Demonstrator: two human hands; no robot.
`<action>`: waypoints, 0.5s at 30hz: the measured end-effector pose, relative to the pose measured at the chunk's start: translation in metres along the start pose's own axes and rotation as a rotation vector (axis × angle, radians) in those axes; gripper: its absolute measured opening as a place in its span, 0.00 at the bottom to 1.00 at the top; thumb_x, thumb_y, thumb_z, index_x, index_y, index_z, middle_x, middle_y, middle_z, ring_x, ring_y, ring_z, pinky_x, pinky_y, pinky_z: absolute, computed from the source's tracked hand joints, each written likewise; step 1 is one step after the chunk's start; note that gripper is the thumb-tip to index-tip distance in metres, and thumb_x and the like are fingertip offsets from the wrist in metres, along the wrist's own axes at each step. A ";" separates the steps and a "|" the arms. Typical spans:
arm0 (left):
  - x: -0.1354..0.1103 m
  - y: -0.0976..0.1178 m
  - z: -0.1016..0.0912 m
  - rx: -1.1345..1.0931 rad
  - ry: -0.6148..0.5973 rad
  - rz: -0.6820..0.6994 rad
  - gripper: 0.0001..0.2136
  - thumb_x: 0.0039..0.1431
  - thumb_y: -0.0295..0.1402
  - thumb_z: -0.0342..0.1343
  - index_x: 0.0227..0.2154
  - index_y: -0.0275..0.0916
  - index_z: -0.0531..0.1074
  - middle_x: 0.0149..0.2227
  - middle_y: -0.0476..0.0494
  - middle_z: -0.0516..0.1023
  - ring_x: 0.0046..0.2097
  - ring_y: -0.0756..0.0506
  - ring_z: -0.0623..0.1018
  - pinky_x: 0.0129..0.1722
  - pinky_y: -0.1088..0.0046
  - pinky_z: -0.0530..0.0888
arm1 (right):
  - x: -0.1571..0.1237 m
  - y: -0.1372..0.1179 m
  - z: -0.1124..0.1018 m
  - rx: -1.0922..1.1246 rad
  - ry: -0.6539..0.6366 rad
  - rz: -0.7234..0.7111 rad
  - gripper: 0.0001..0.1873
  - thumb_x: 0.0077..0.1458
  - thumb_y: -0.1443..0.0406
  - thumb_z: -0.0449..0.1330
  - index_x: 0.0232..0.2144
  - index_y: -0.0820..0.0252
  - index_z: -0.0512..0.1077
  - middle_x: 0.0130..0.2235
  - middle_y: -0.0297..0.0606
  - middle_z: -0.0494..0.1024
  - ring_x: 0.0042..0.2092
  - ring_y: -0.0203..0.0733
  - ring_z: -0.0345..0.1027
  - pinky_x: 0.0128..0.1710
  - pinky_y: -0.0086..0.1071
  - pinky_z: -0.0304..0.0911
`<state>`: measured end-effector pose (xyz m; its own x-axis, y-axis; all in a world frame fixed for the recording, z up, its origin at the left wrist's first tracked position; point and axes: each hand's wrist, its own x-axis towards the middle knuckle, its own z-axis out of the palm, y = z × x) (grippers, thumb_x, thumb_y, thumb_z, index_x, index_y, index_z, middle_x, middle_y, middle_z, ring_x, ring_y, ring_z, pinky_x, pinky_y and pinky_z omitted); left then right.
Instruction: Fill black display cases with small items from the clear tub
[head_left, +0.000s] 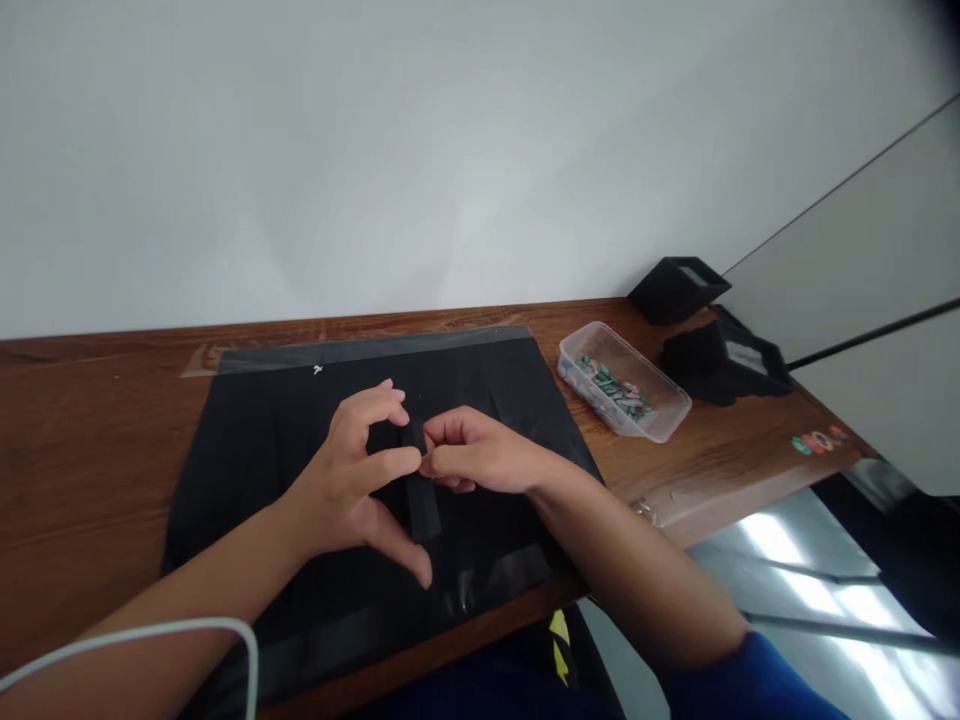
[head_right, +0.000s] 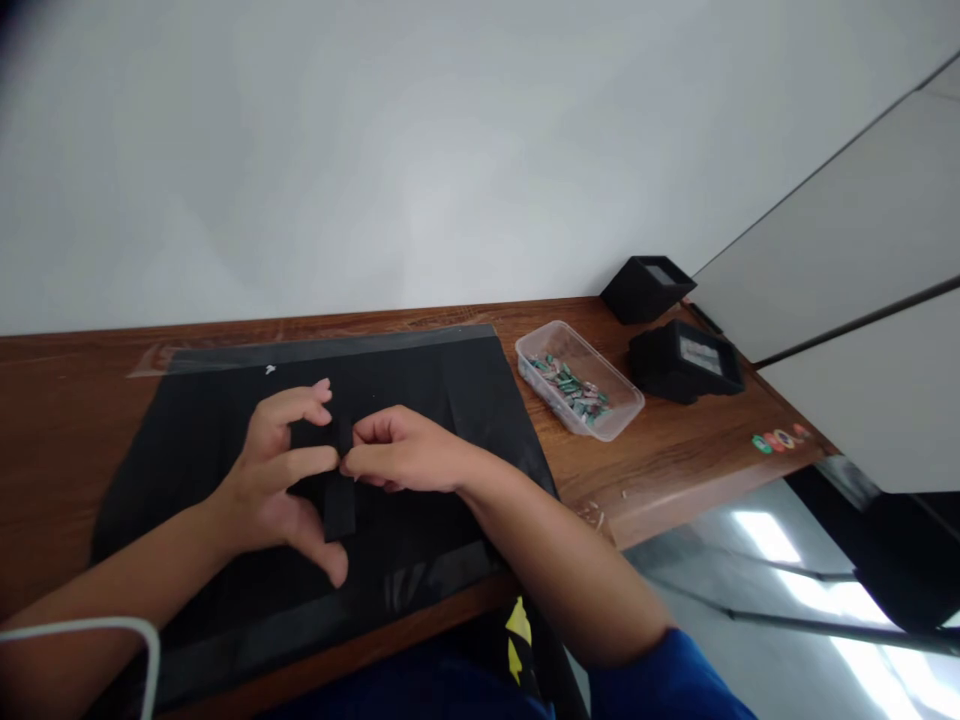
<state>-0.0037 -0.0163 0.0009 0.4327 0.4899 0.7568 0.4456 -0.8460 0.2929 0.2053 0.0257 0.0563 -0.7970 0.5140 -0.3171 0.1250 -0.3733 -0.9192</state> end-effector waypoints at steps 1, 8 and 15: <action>0.001 0.001 -0.001 0.026 0.011 0.013 0.43 0.31 0.72 0.66 0.46 0.46 0.70 0.51 0.39 0.68 0.57 0.32 0.73 0.64 0.38 0.71 | -0.001 -0.001 0.000 0.017 -0.023 0.016 0.10 0.47 0.64 0.64 0.21 0.60 0.66 0.18 0.22 0.64 0.19 0.25 0.53 0.18 0.22 0.49; 0.011 0.008 0.005 0.085 0.100 0.029 0.38 0.42 0.75 0.57 0.39 0.43 0.68 0.40 0.43 0.71 0.45 0.39 0.74 0.51 0.55 0.76 | -0.003 0.002 0.004 0.152 -0.082 0.018 0.12 0.51 0.64 0.63 0.24 0.59 0.62 0.20 0.19 0.61 0.19 0.23 0.51 0.17 0.20 0.54; 0.015 0.007 0.004 0.065 0.117 0.014 0.31 0.60 0.71 0.48 0.34 0.44 0.68 0.34 0.45 0.73 0.38 0.41 0.73 0.44 0.58 0.72 | 0.004 0.012 0.013 0.124 -0.003 -0.053 0.10 0.52 0.66 0.60 0.24 0.57 0.60 0.18 0.18 0.59 0.17 0.23 0.50 0.15 0.20 0.54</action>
<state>0.0091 -0.0135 0.0119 0.3461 0.4469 0.8249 0.4913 -0.8354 0.2464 0.1959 0.0134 0.0471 -0.8026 0.5332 -0.2676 0.0086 -0.4383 -0.8988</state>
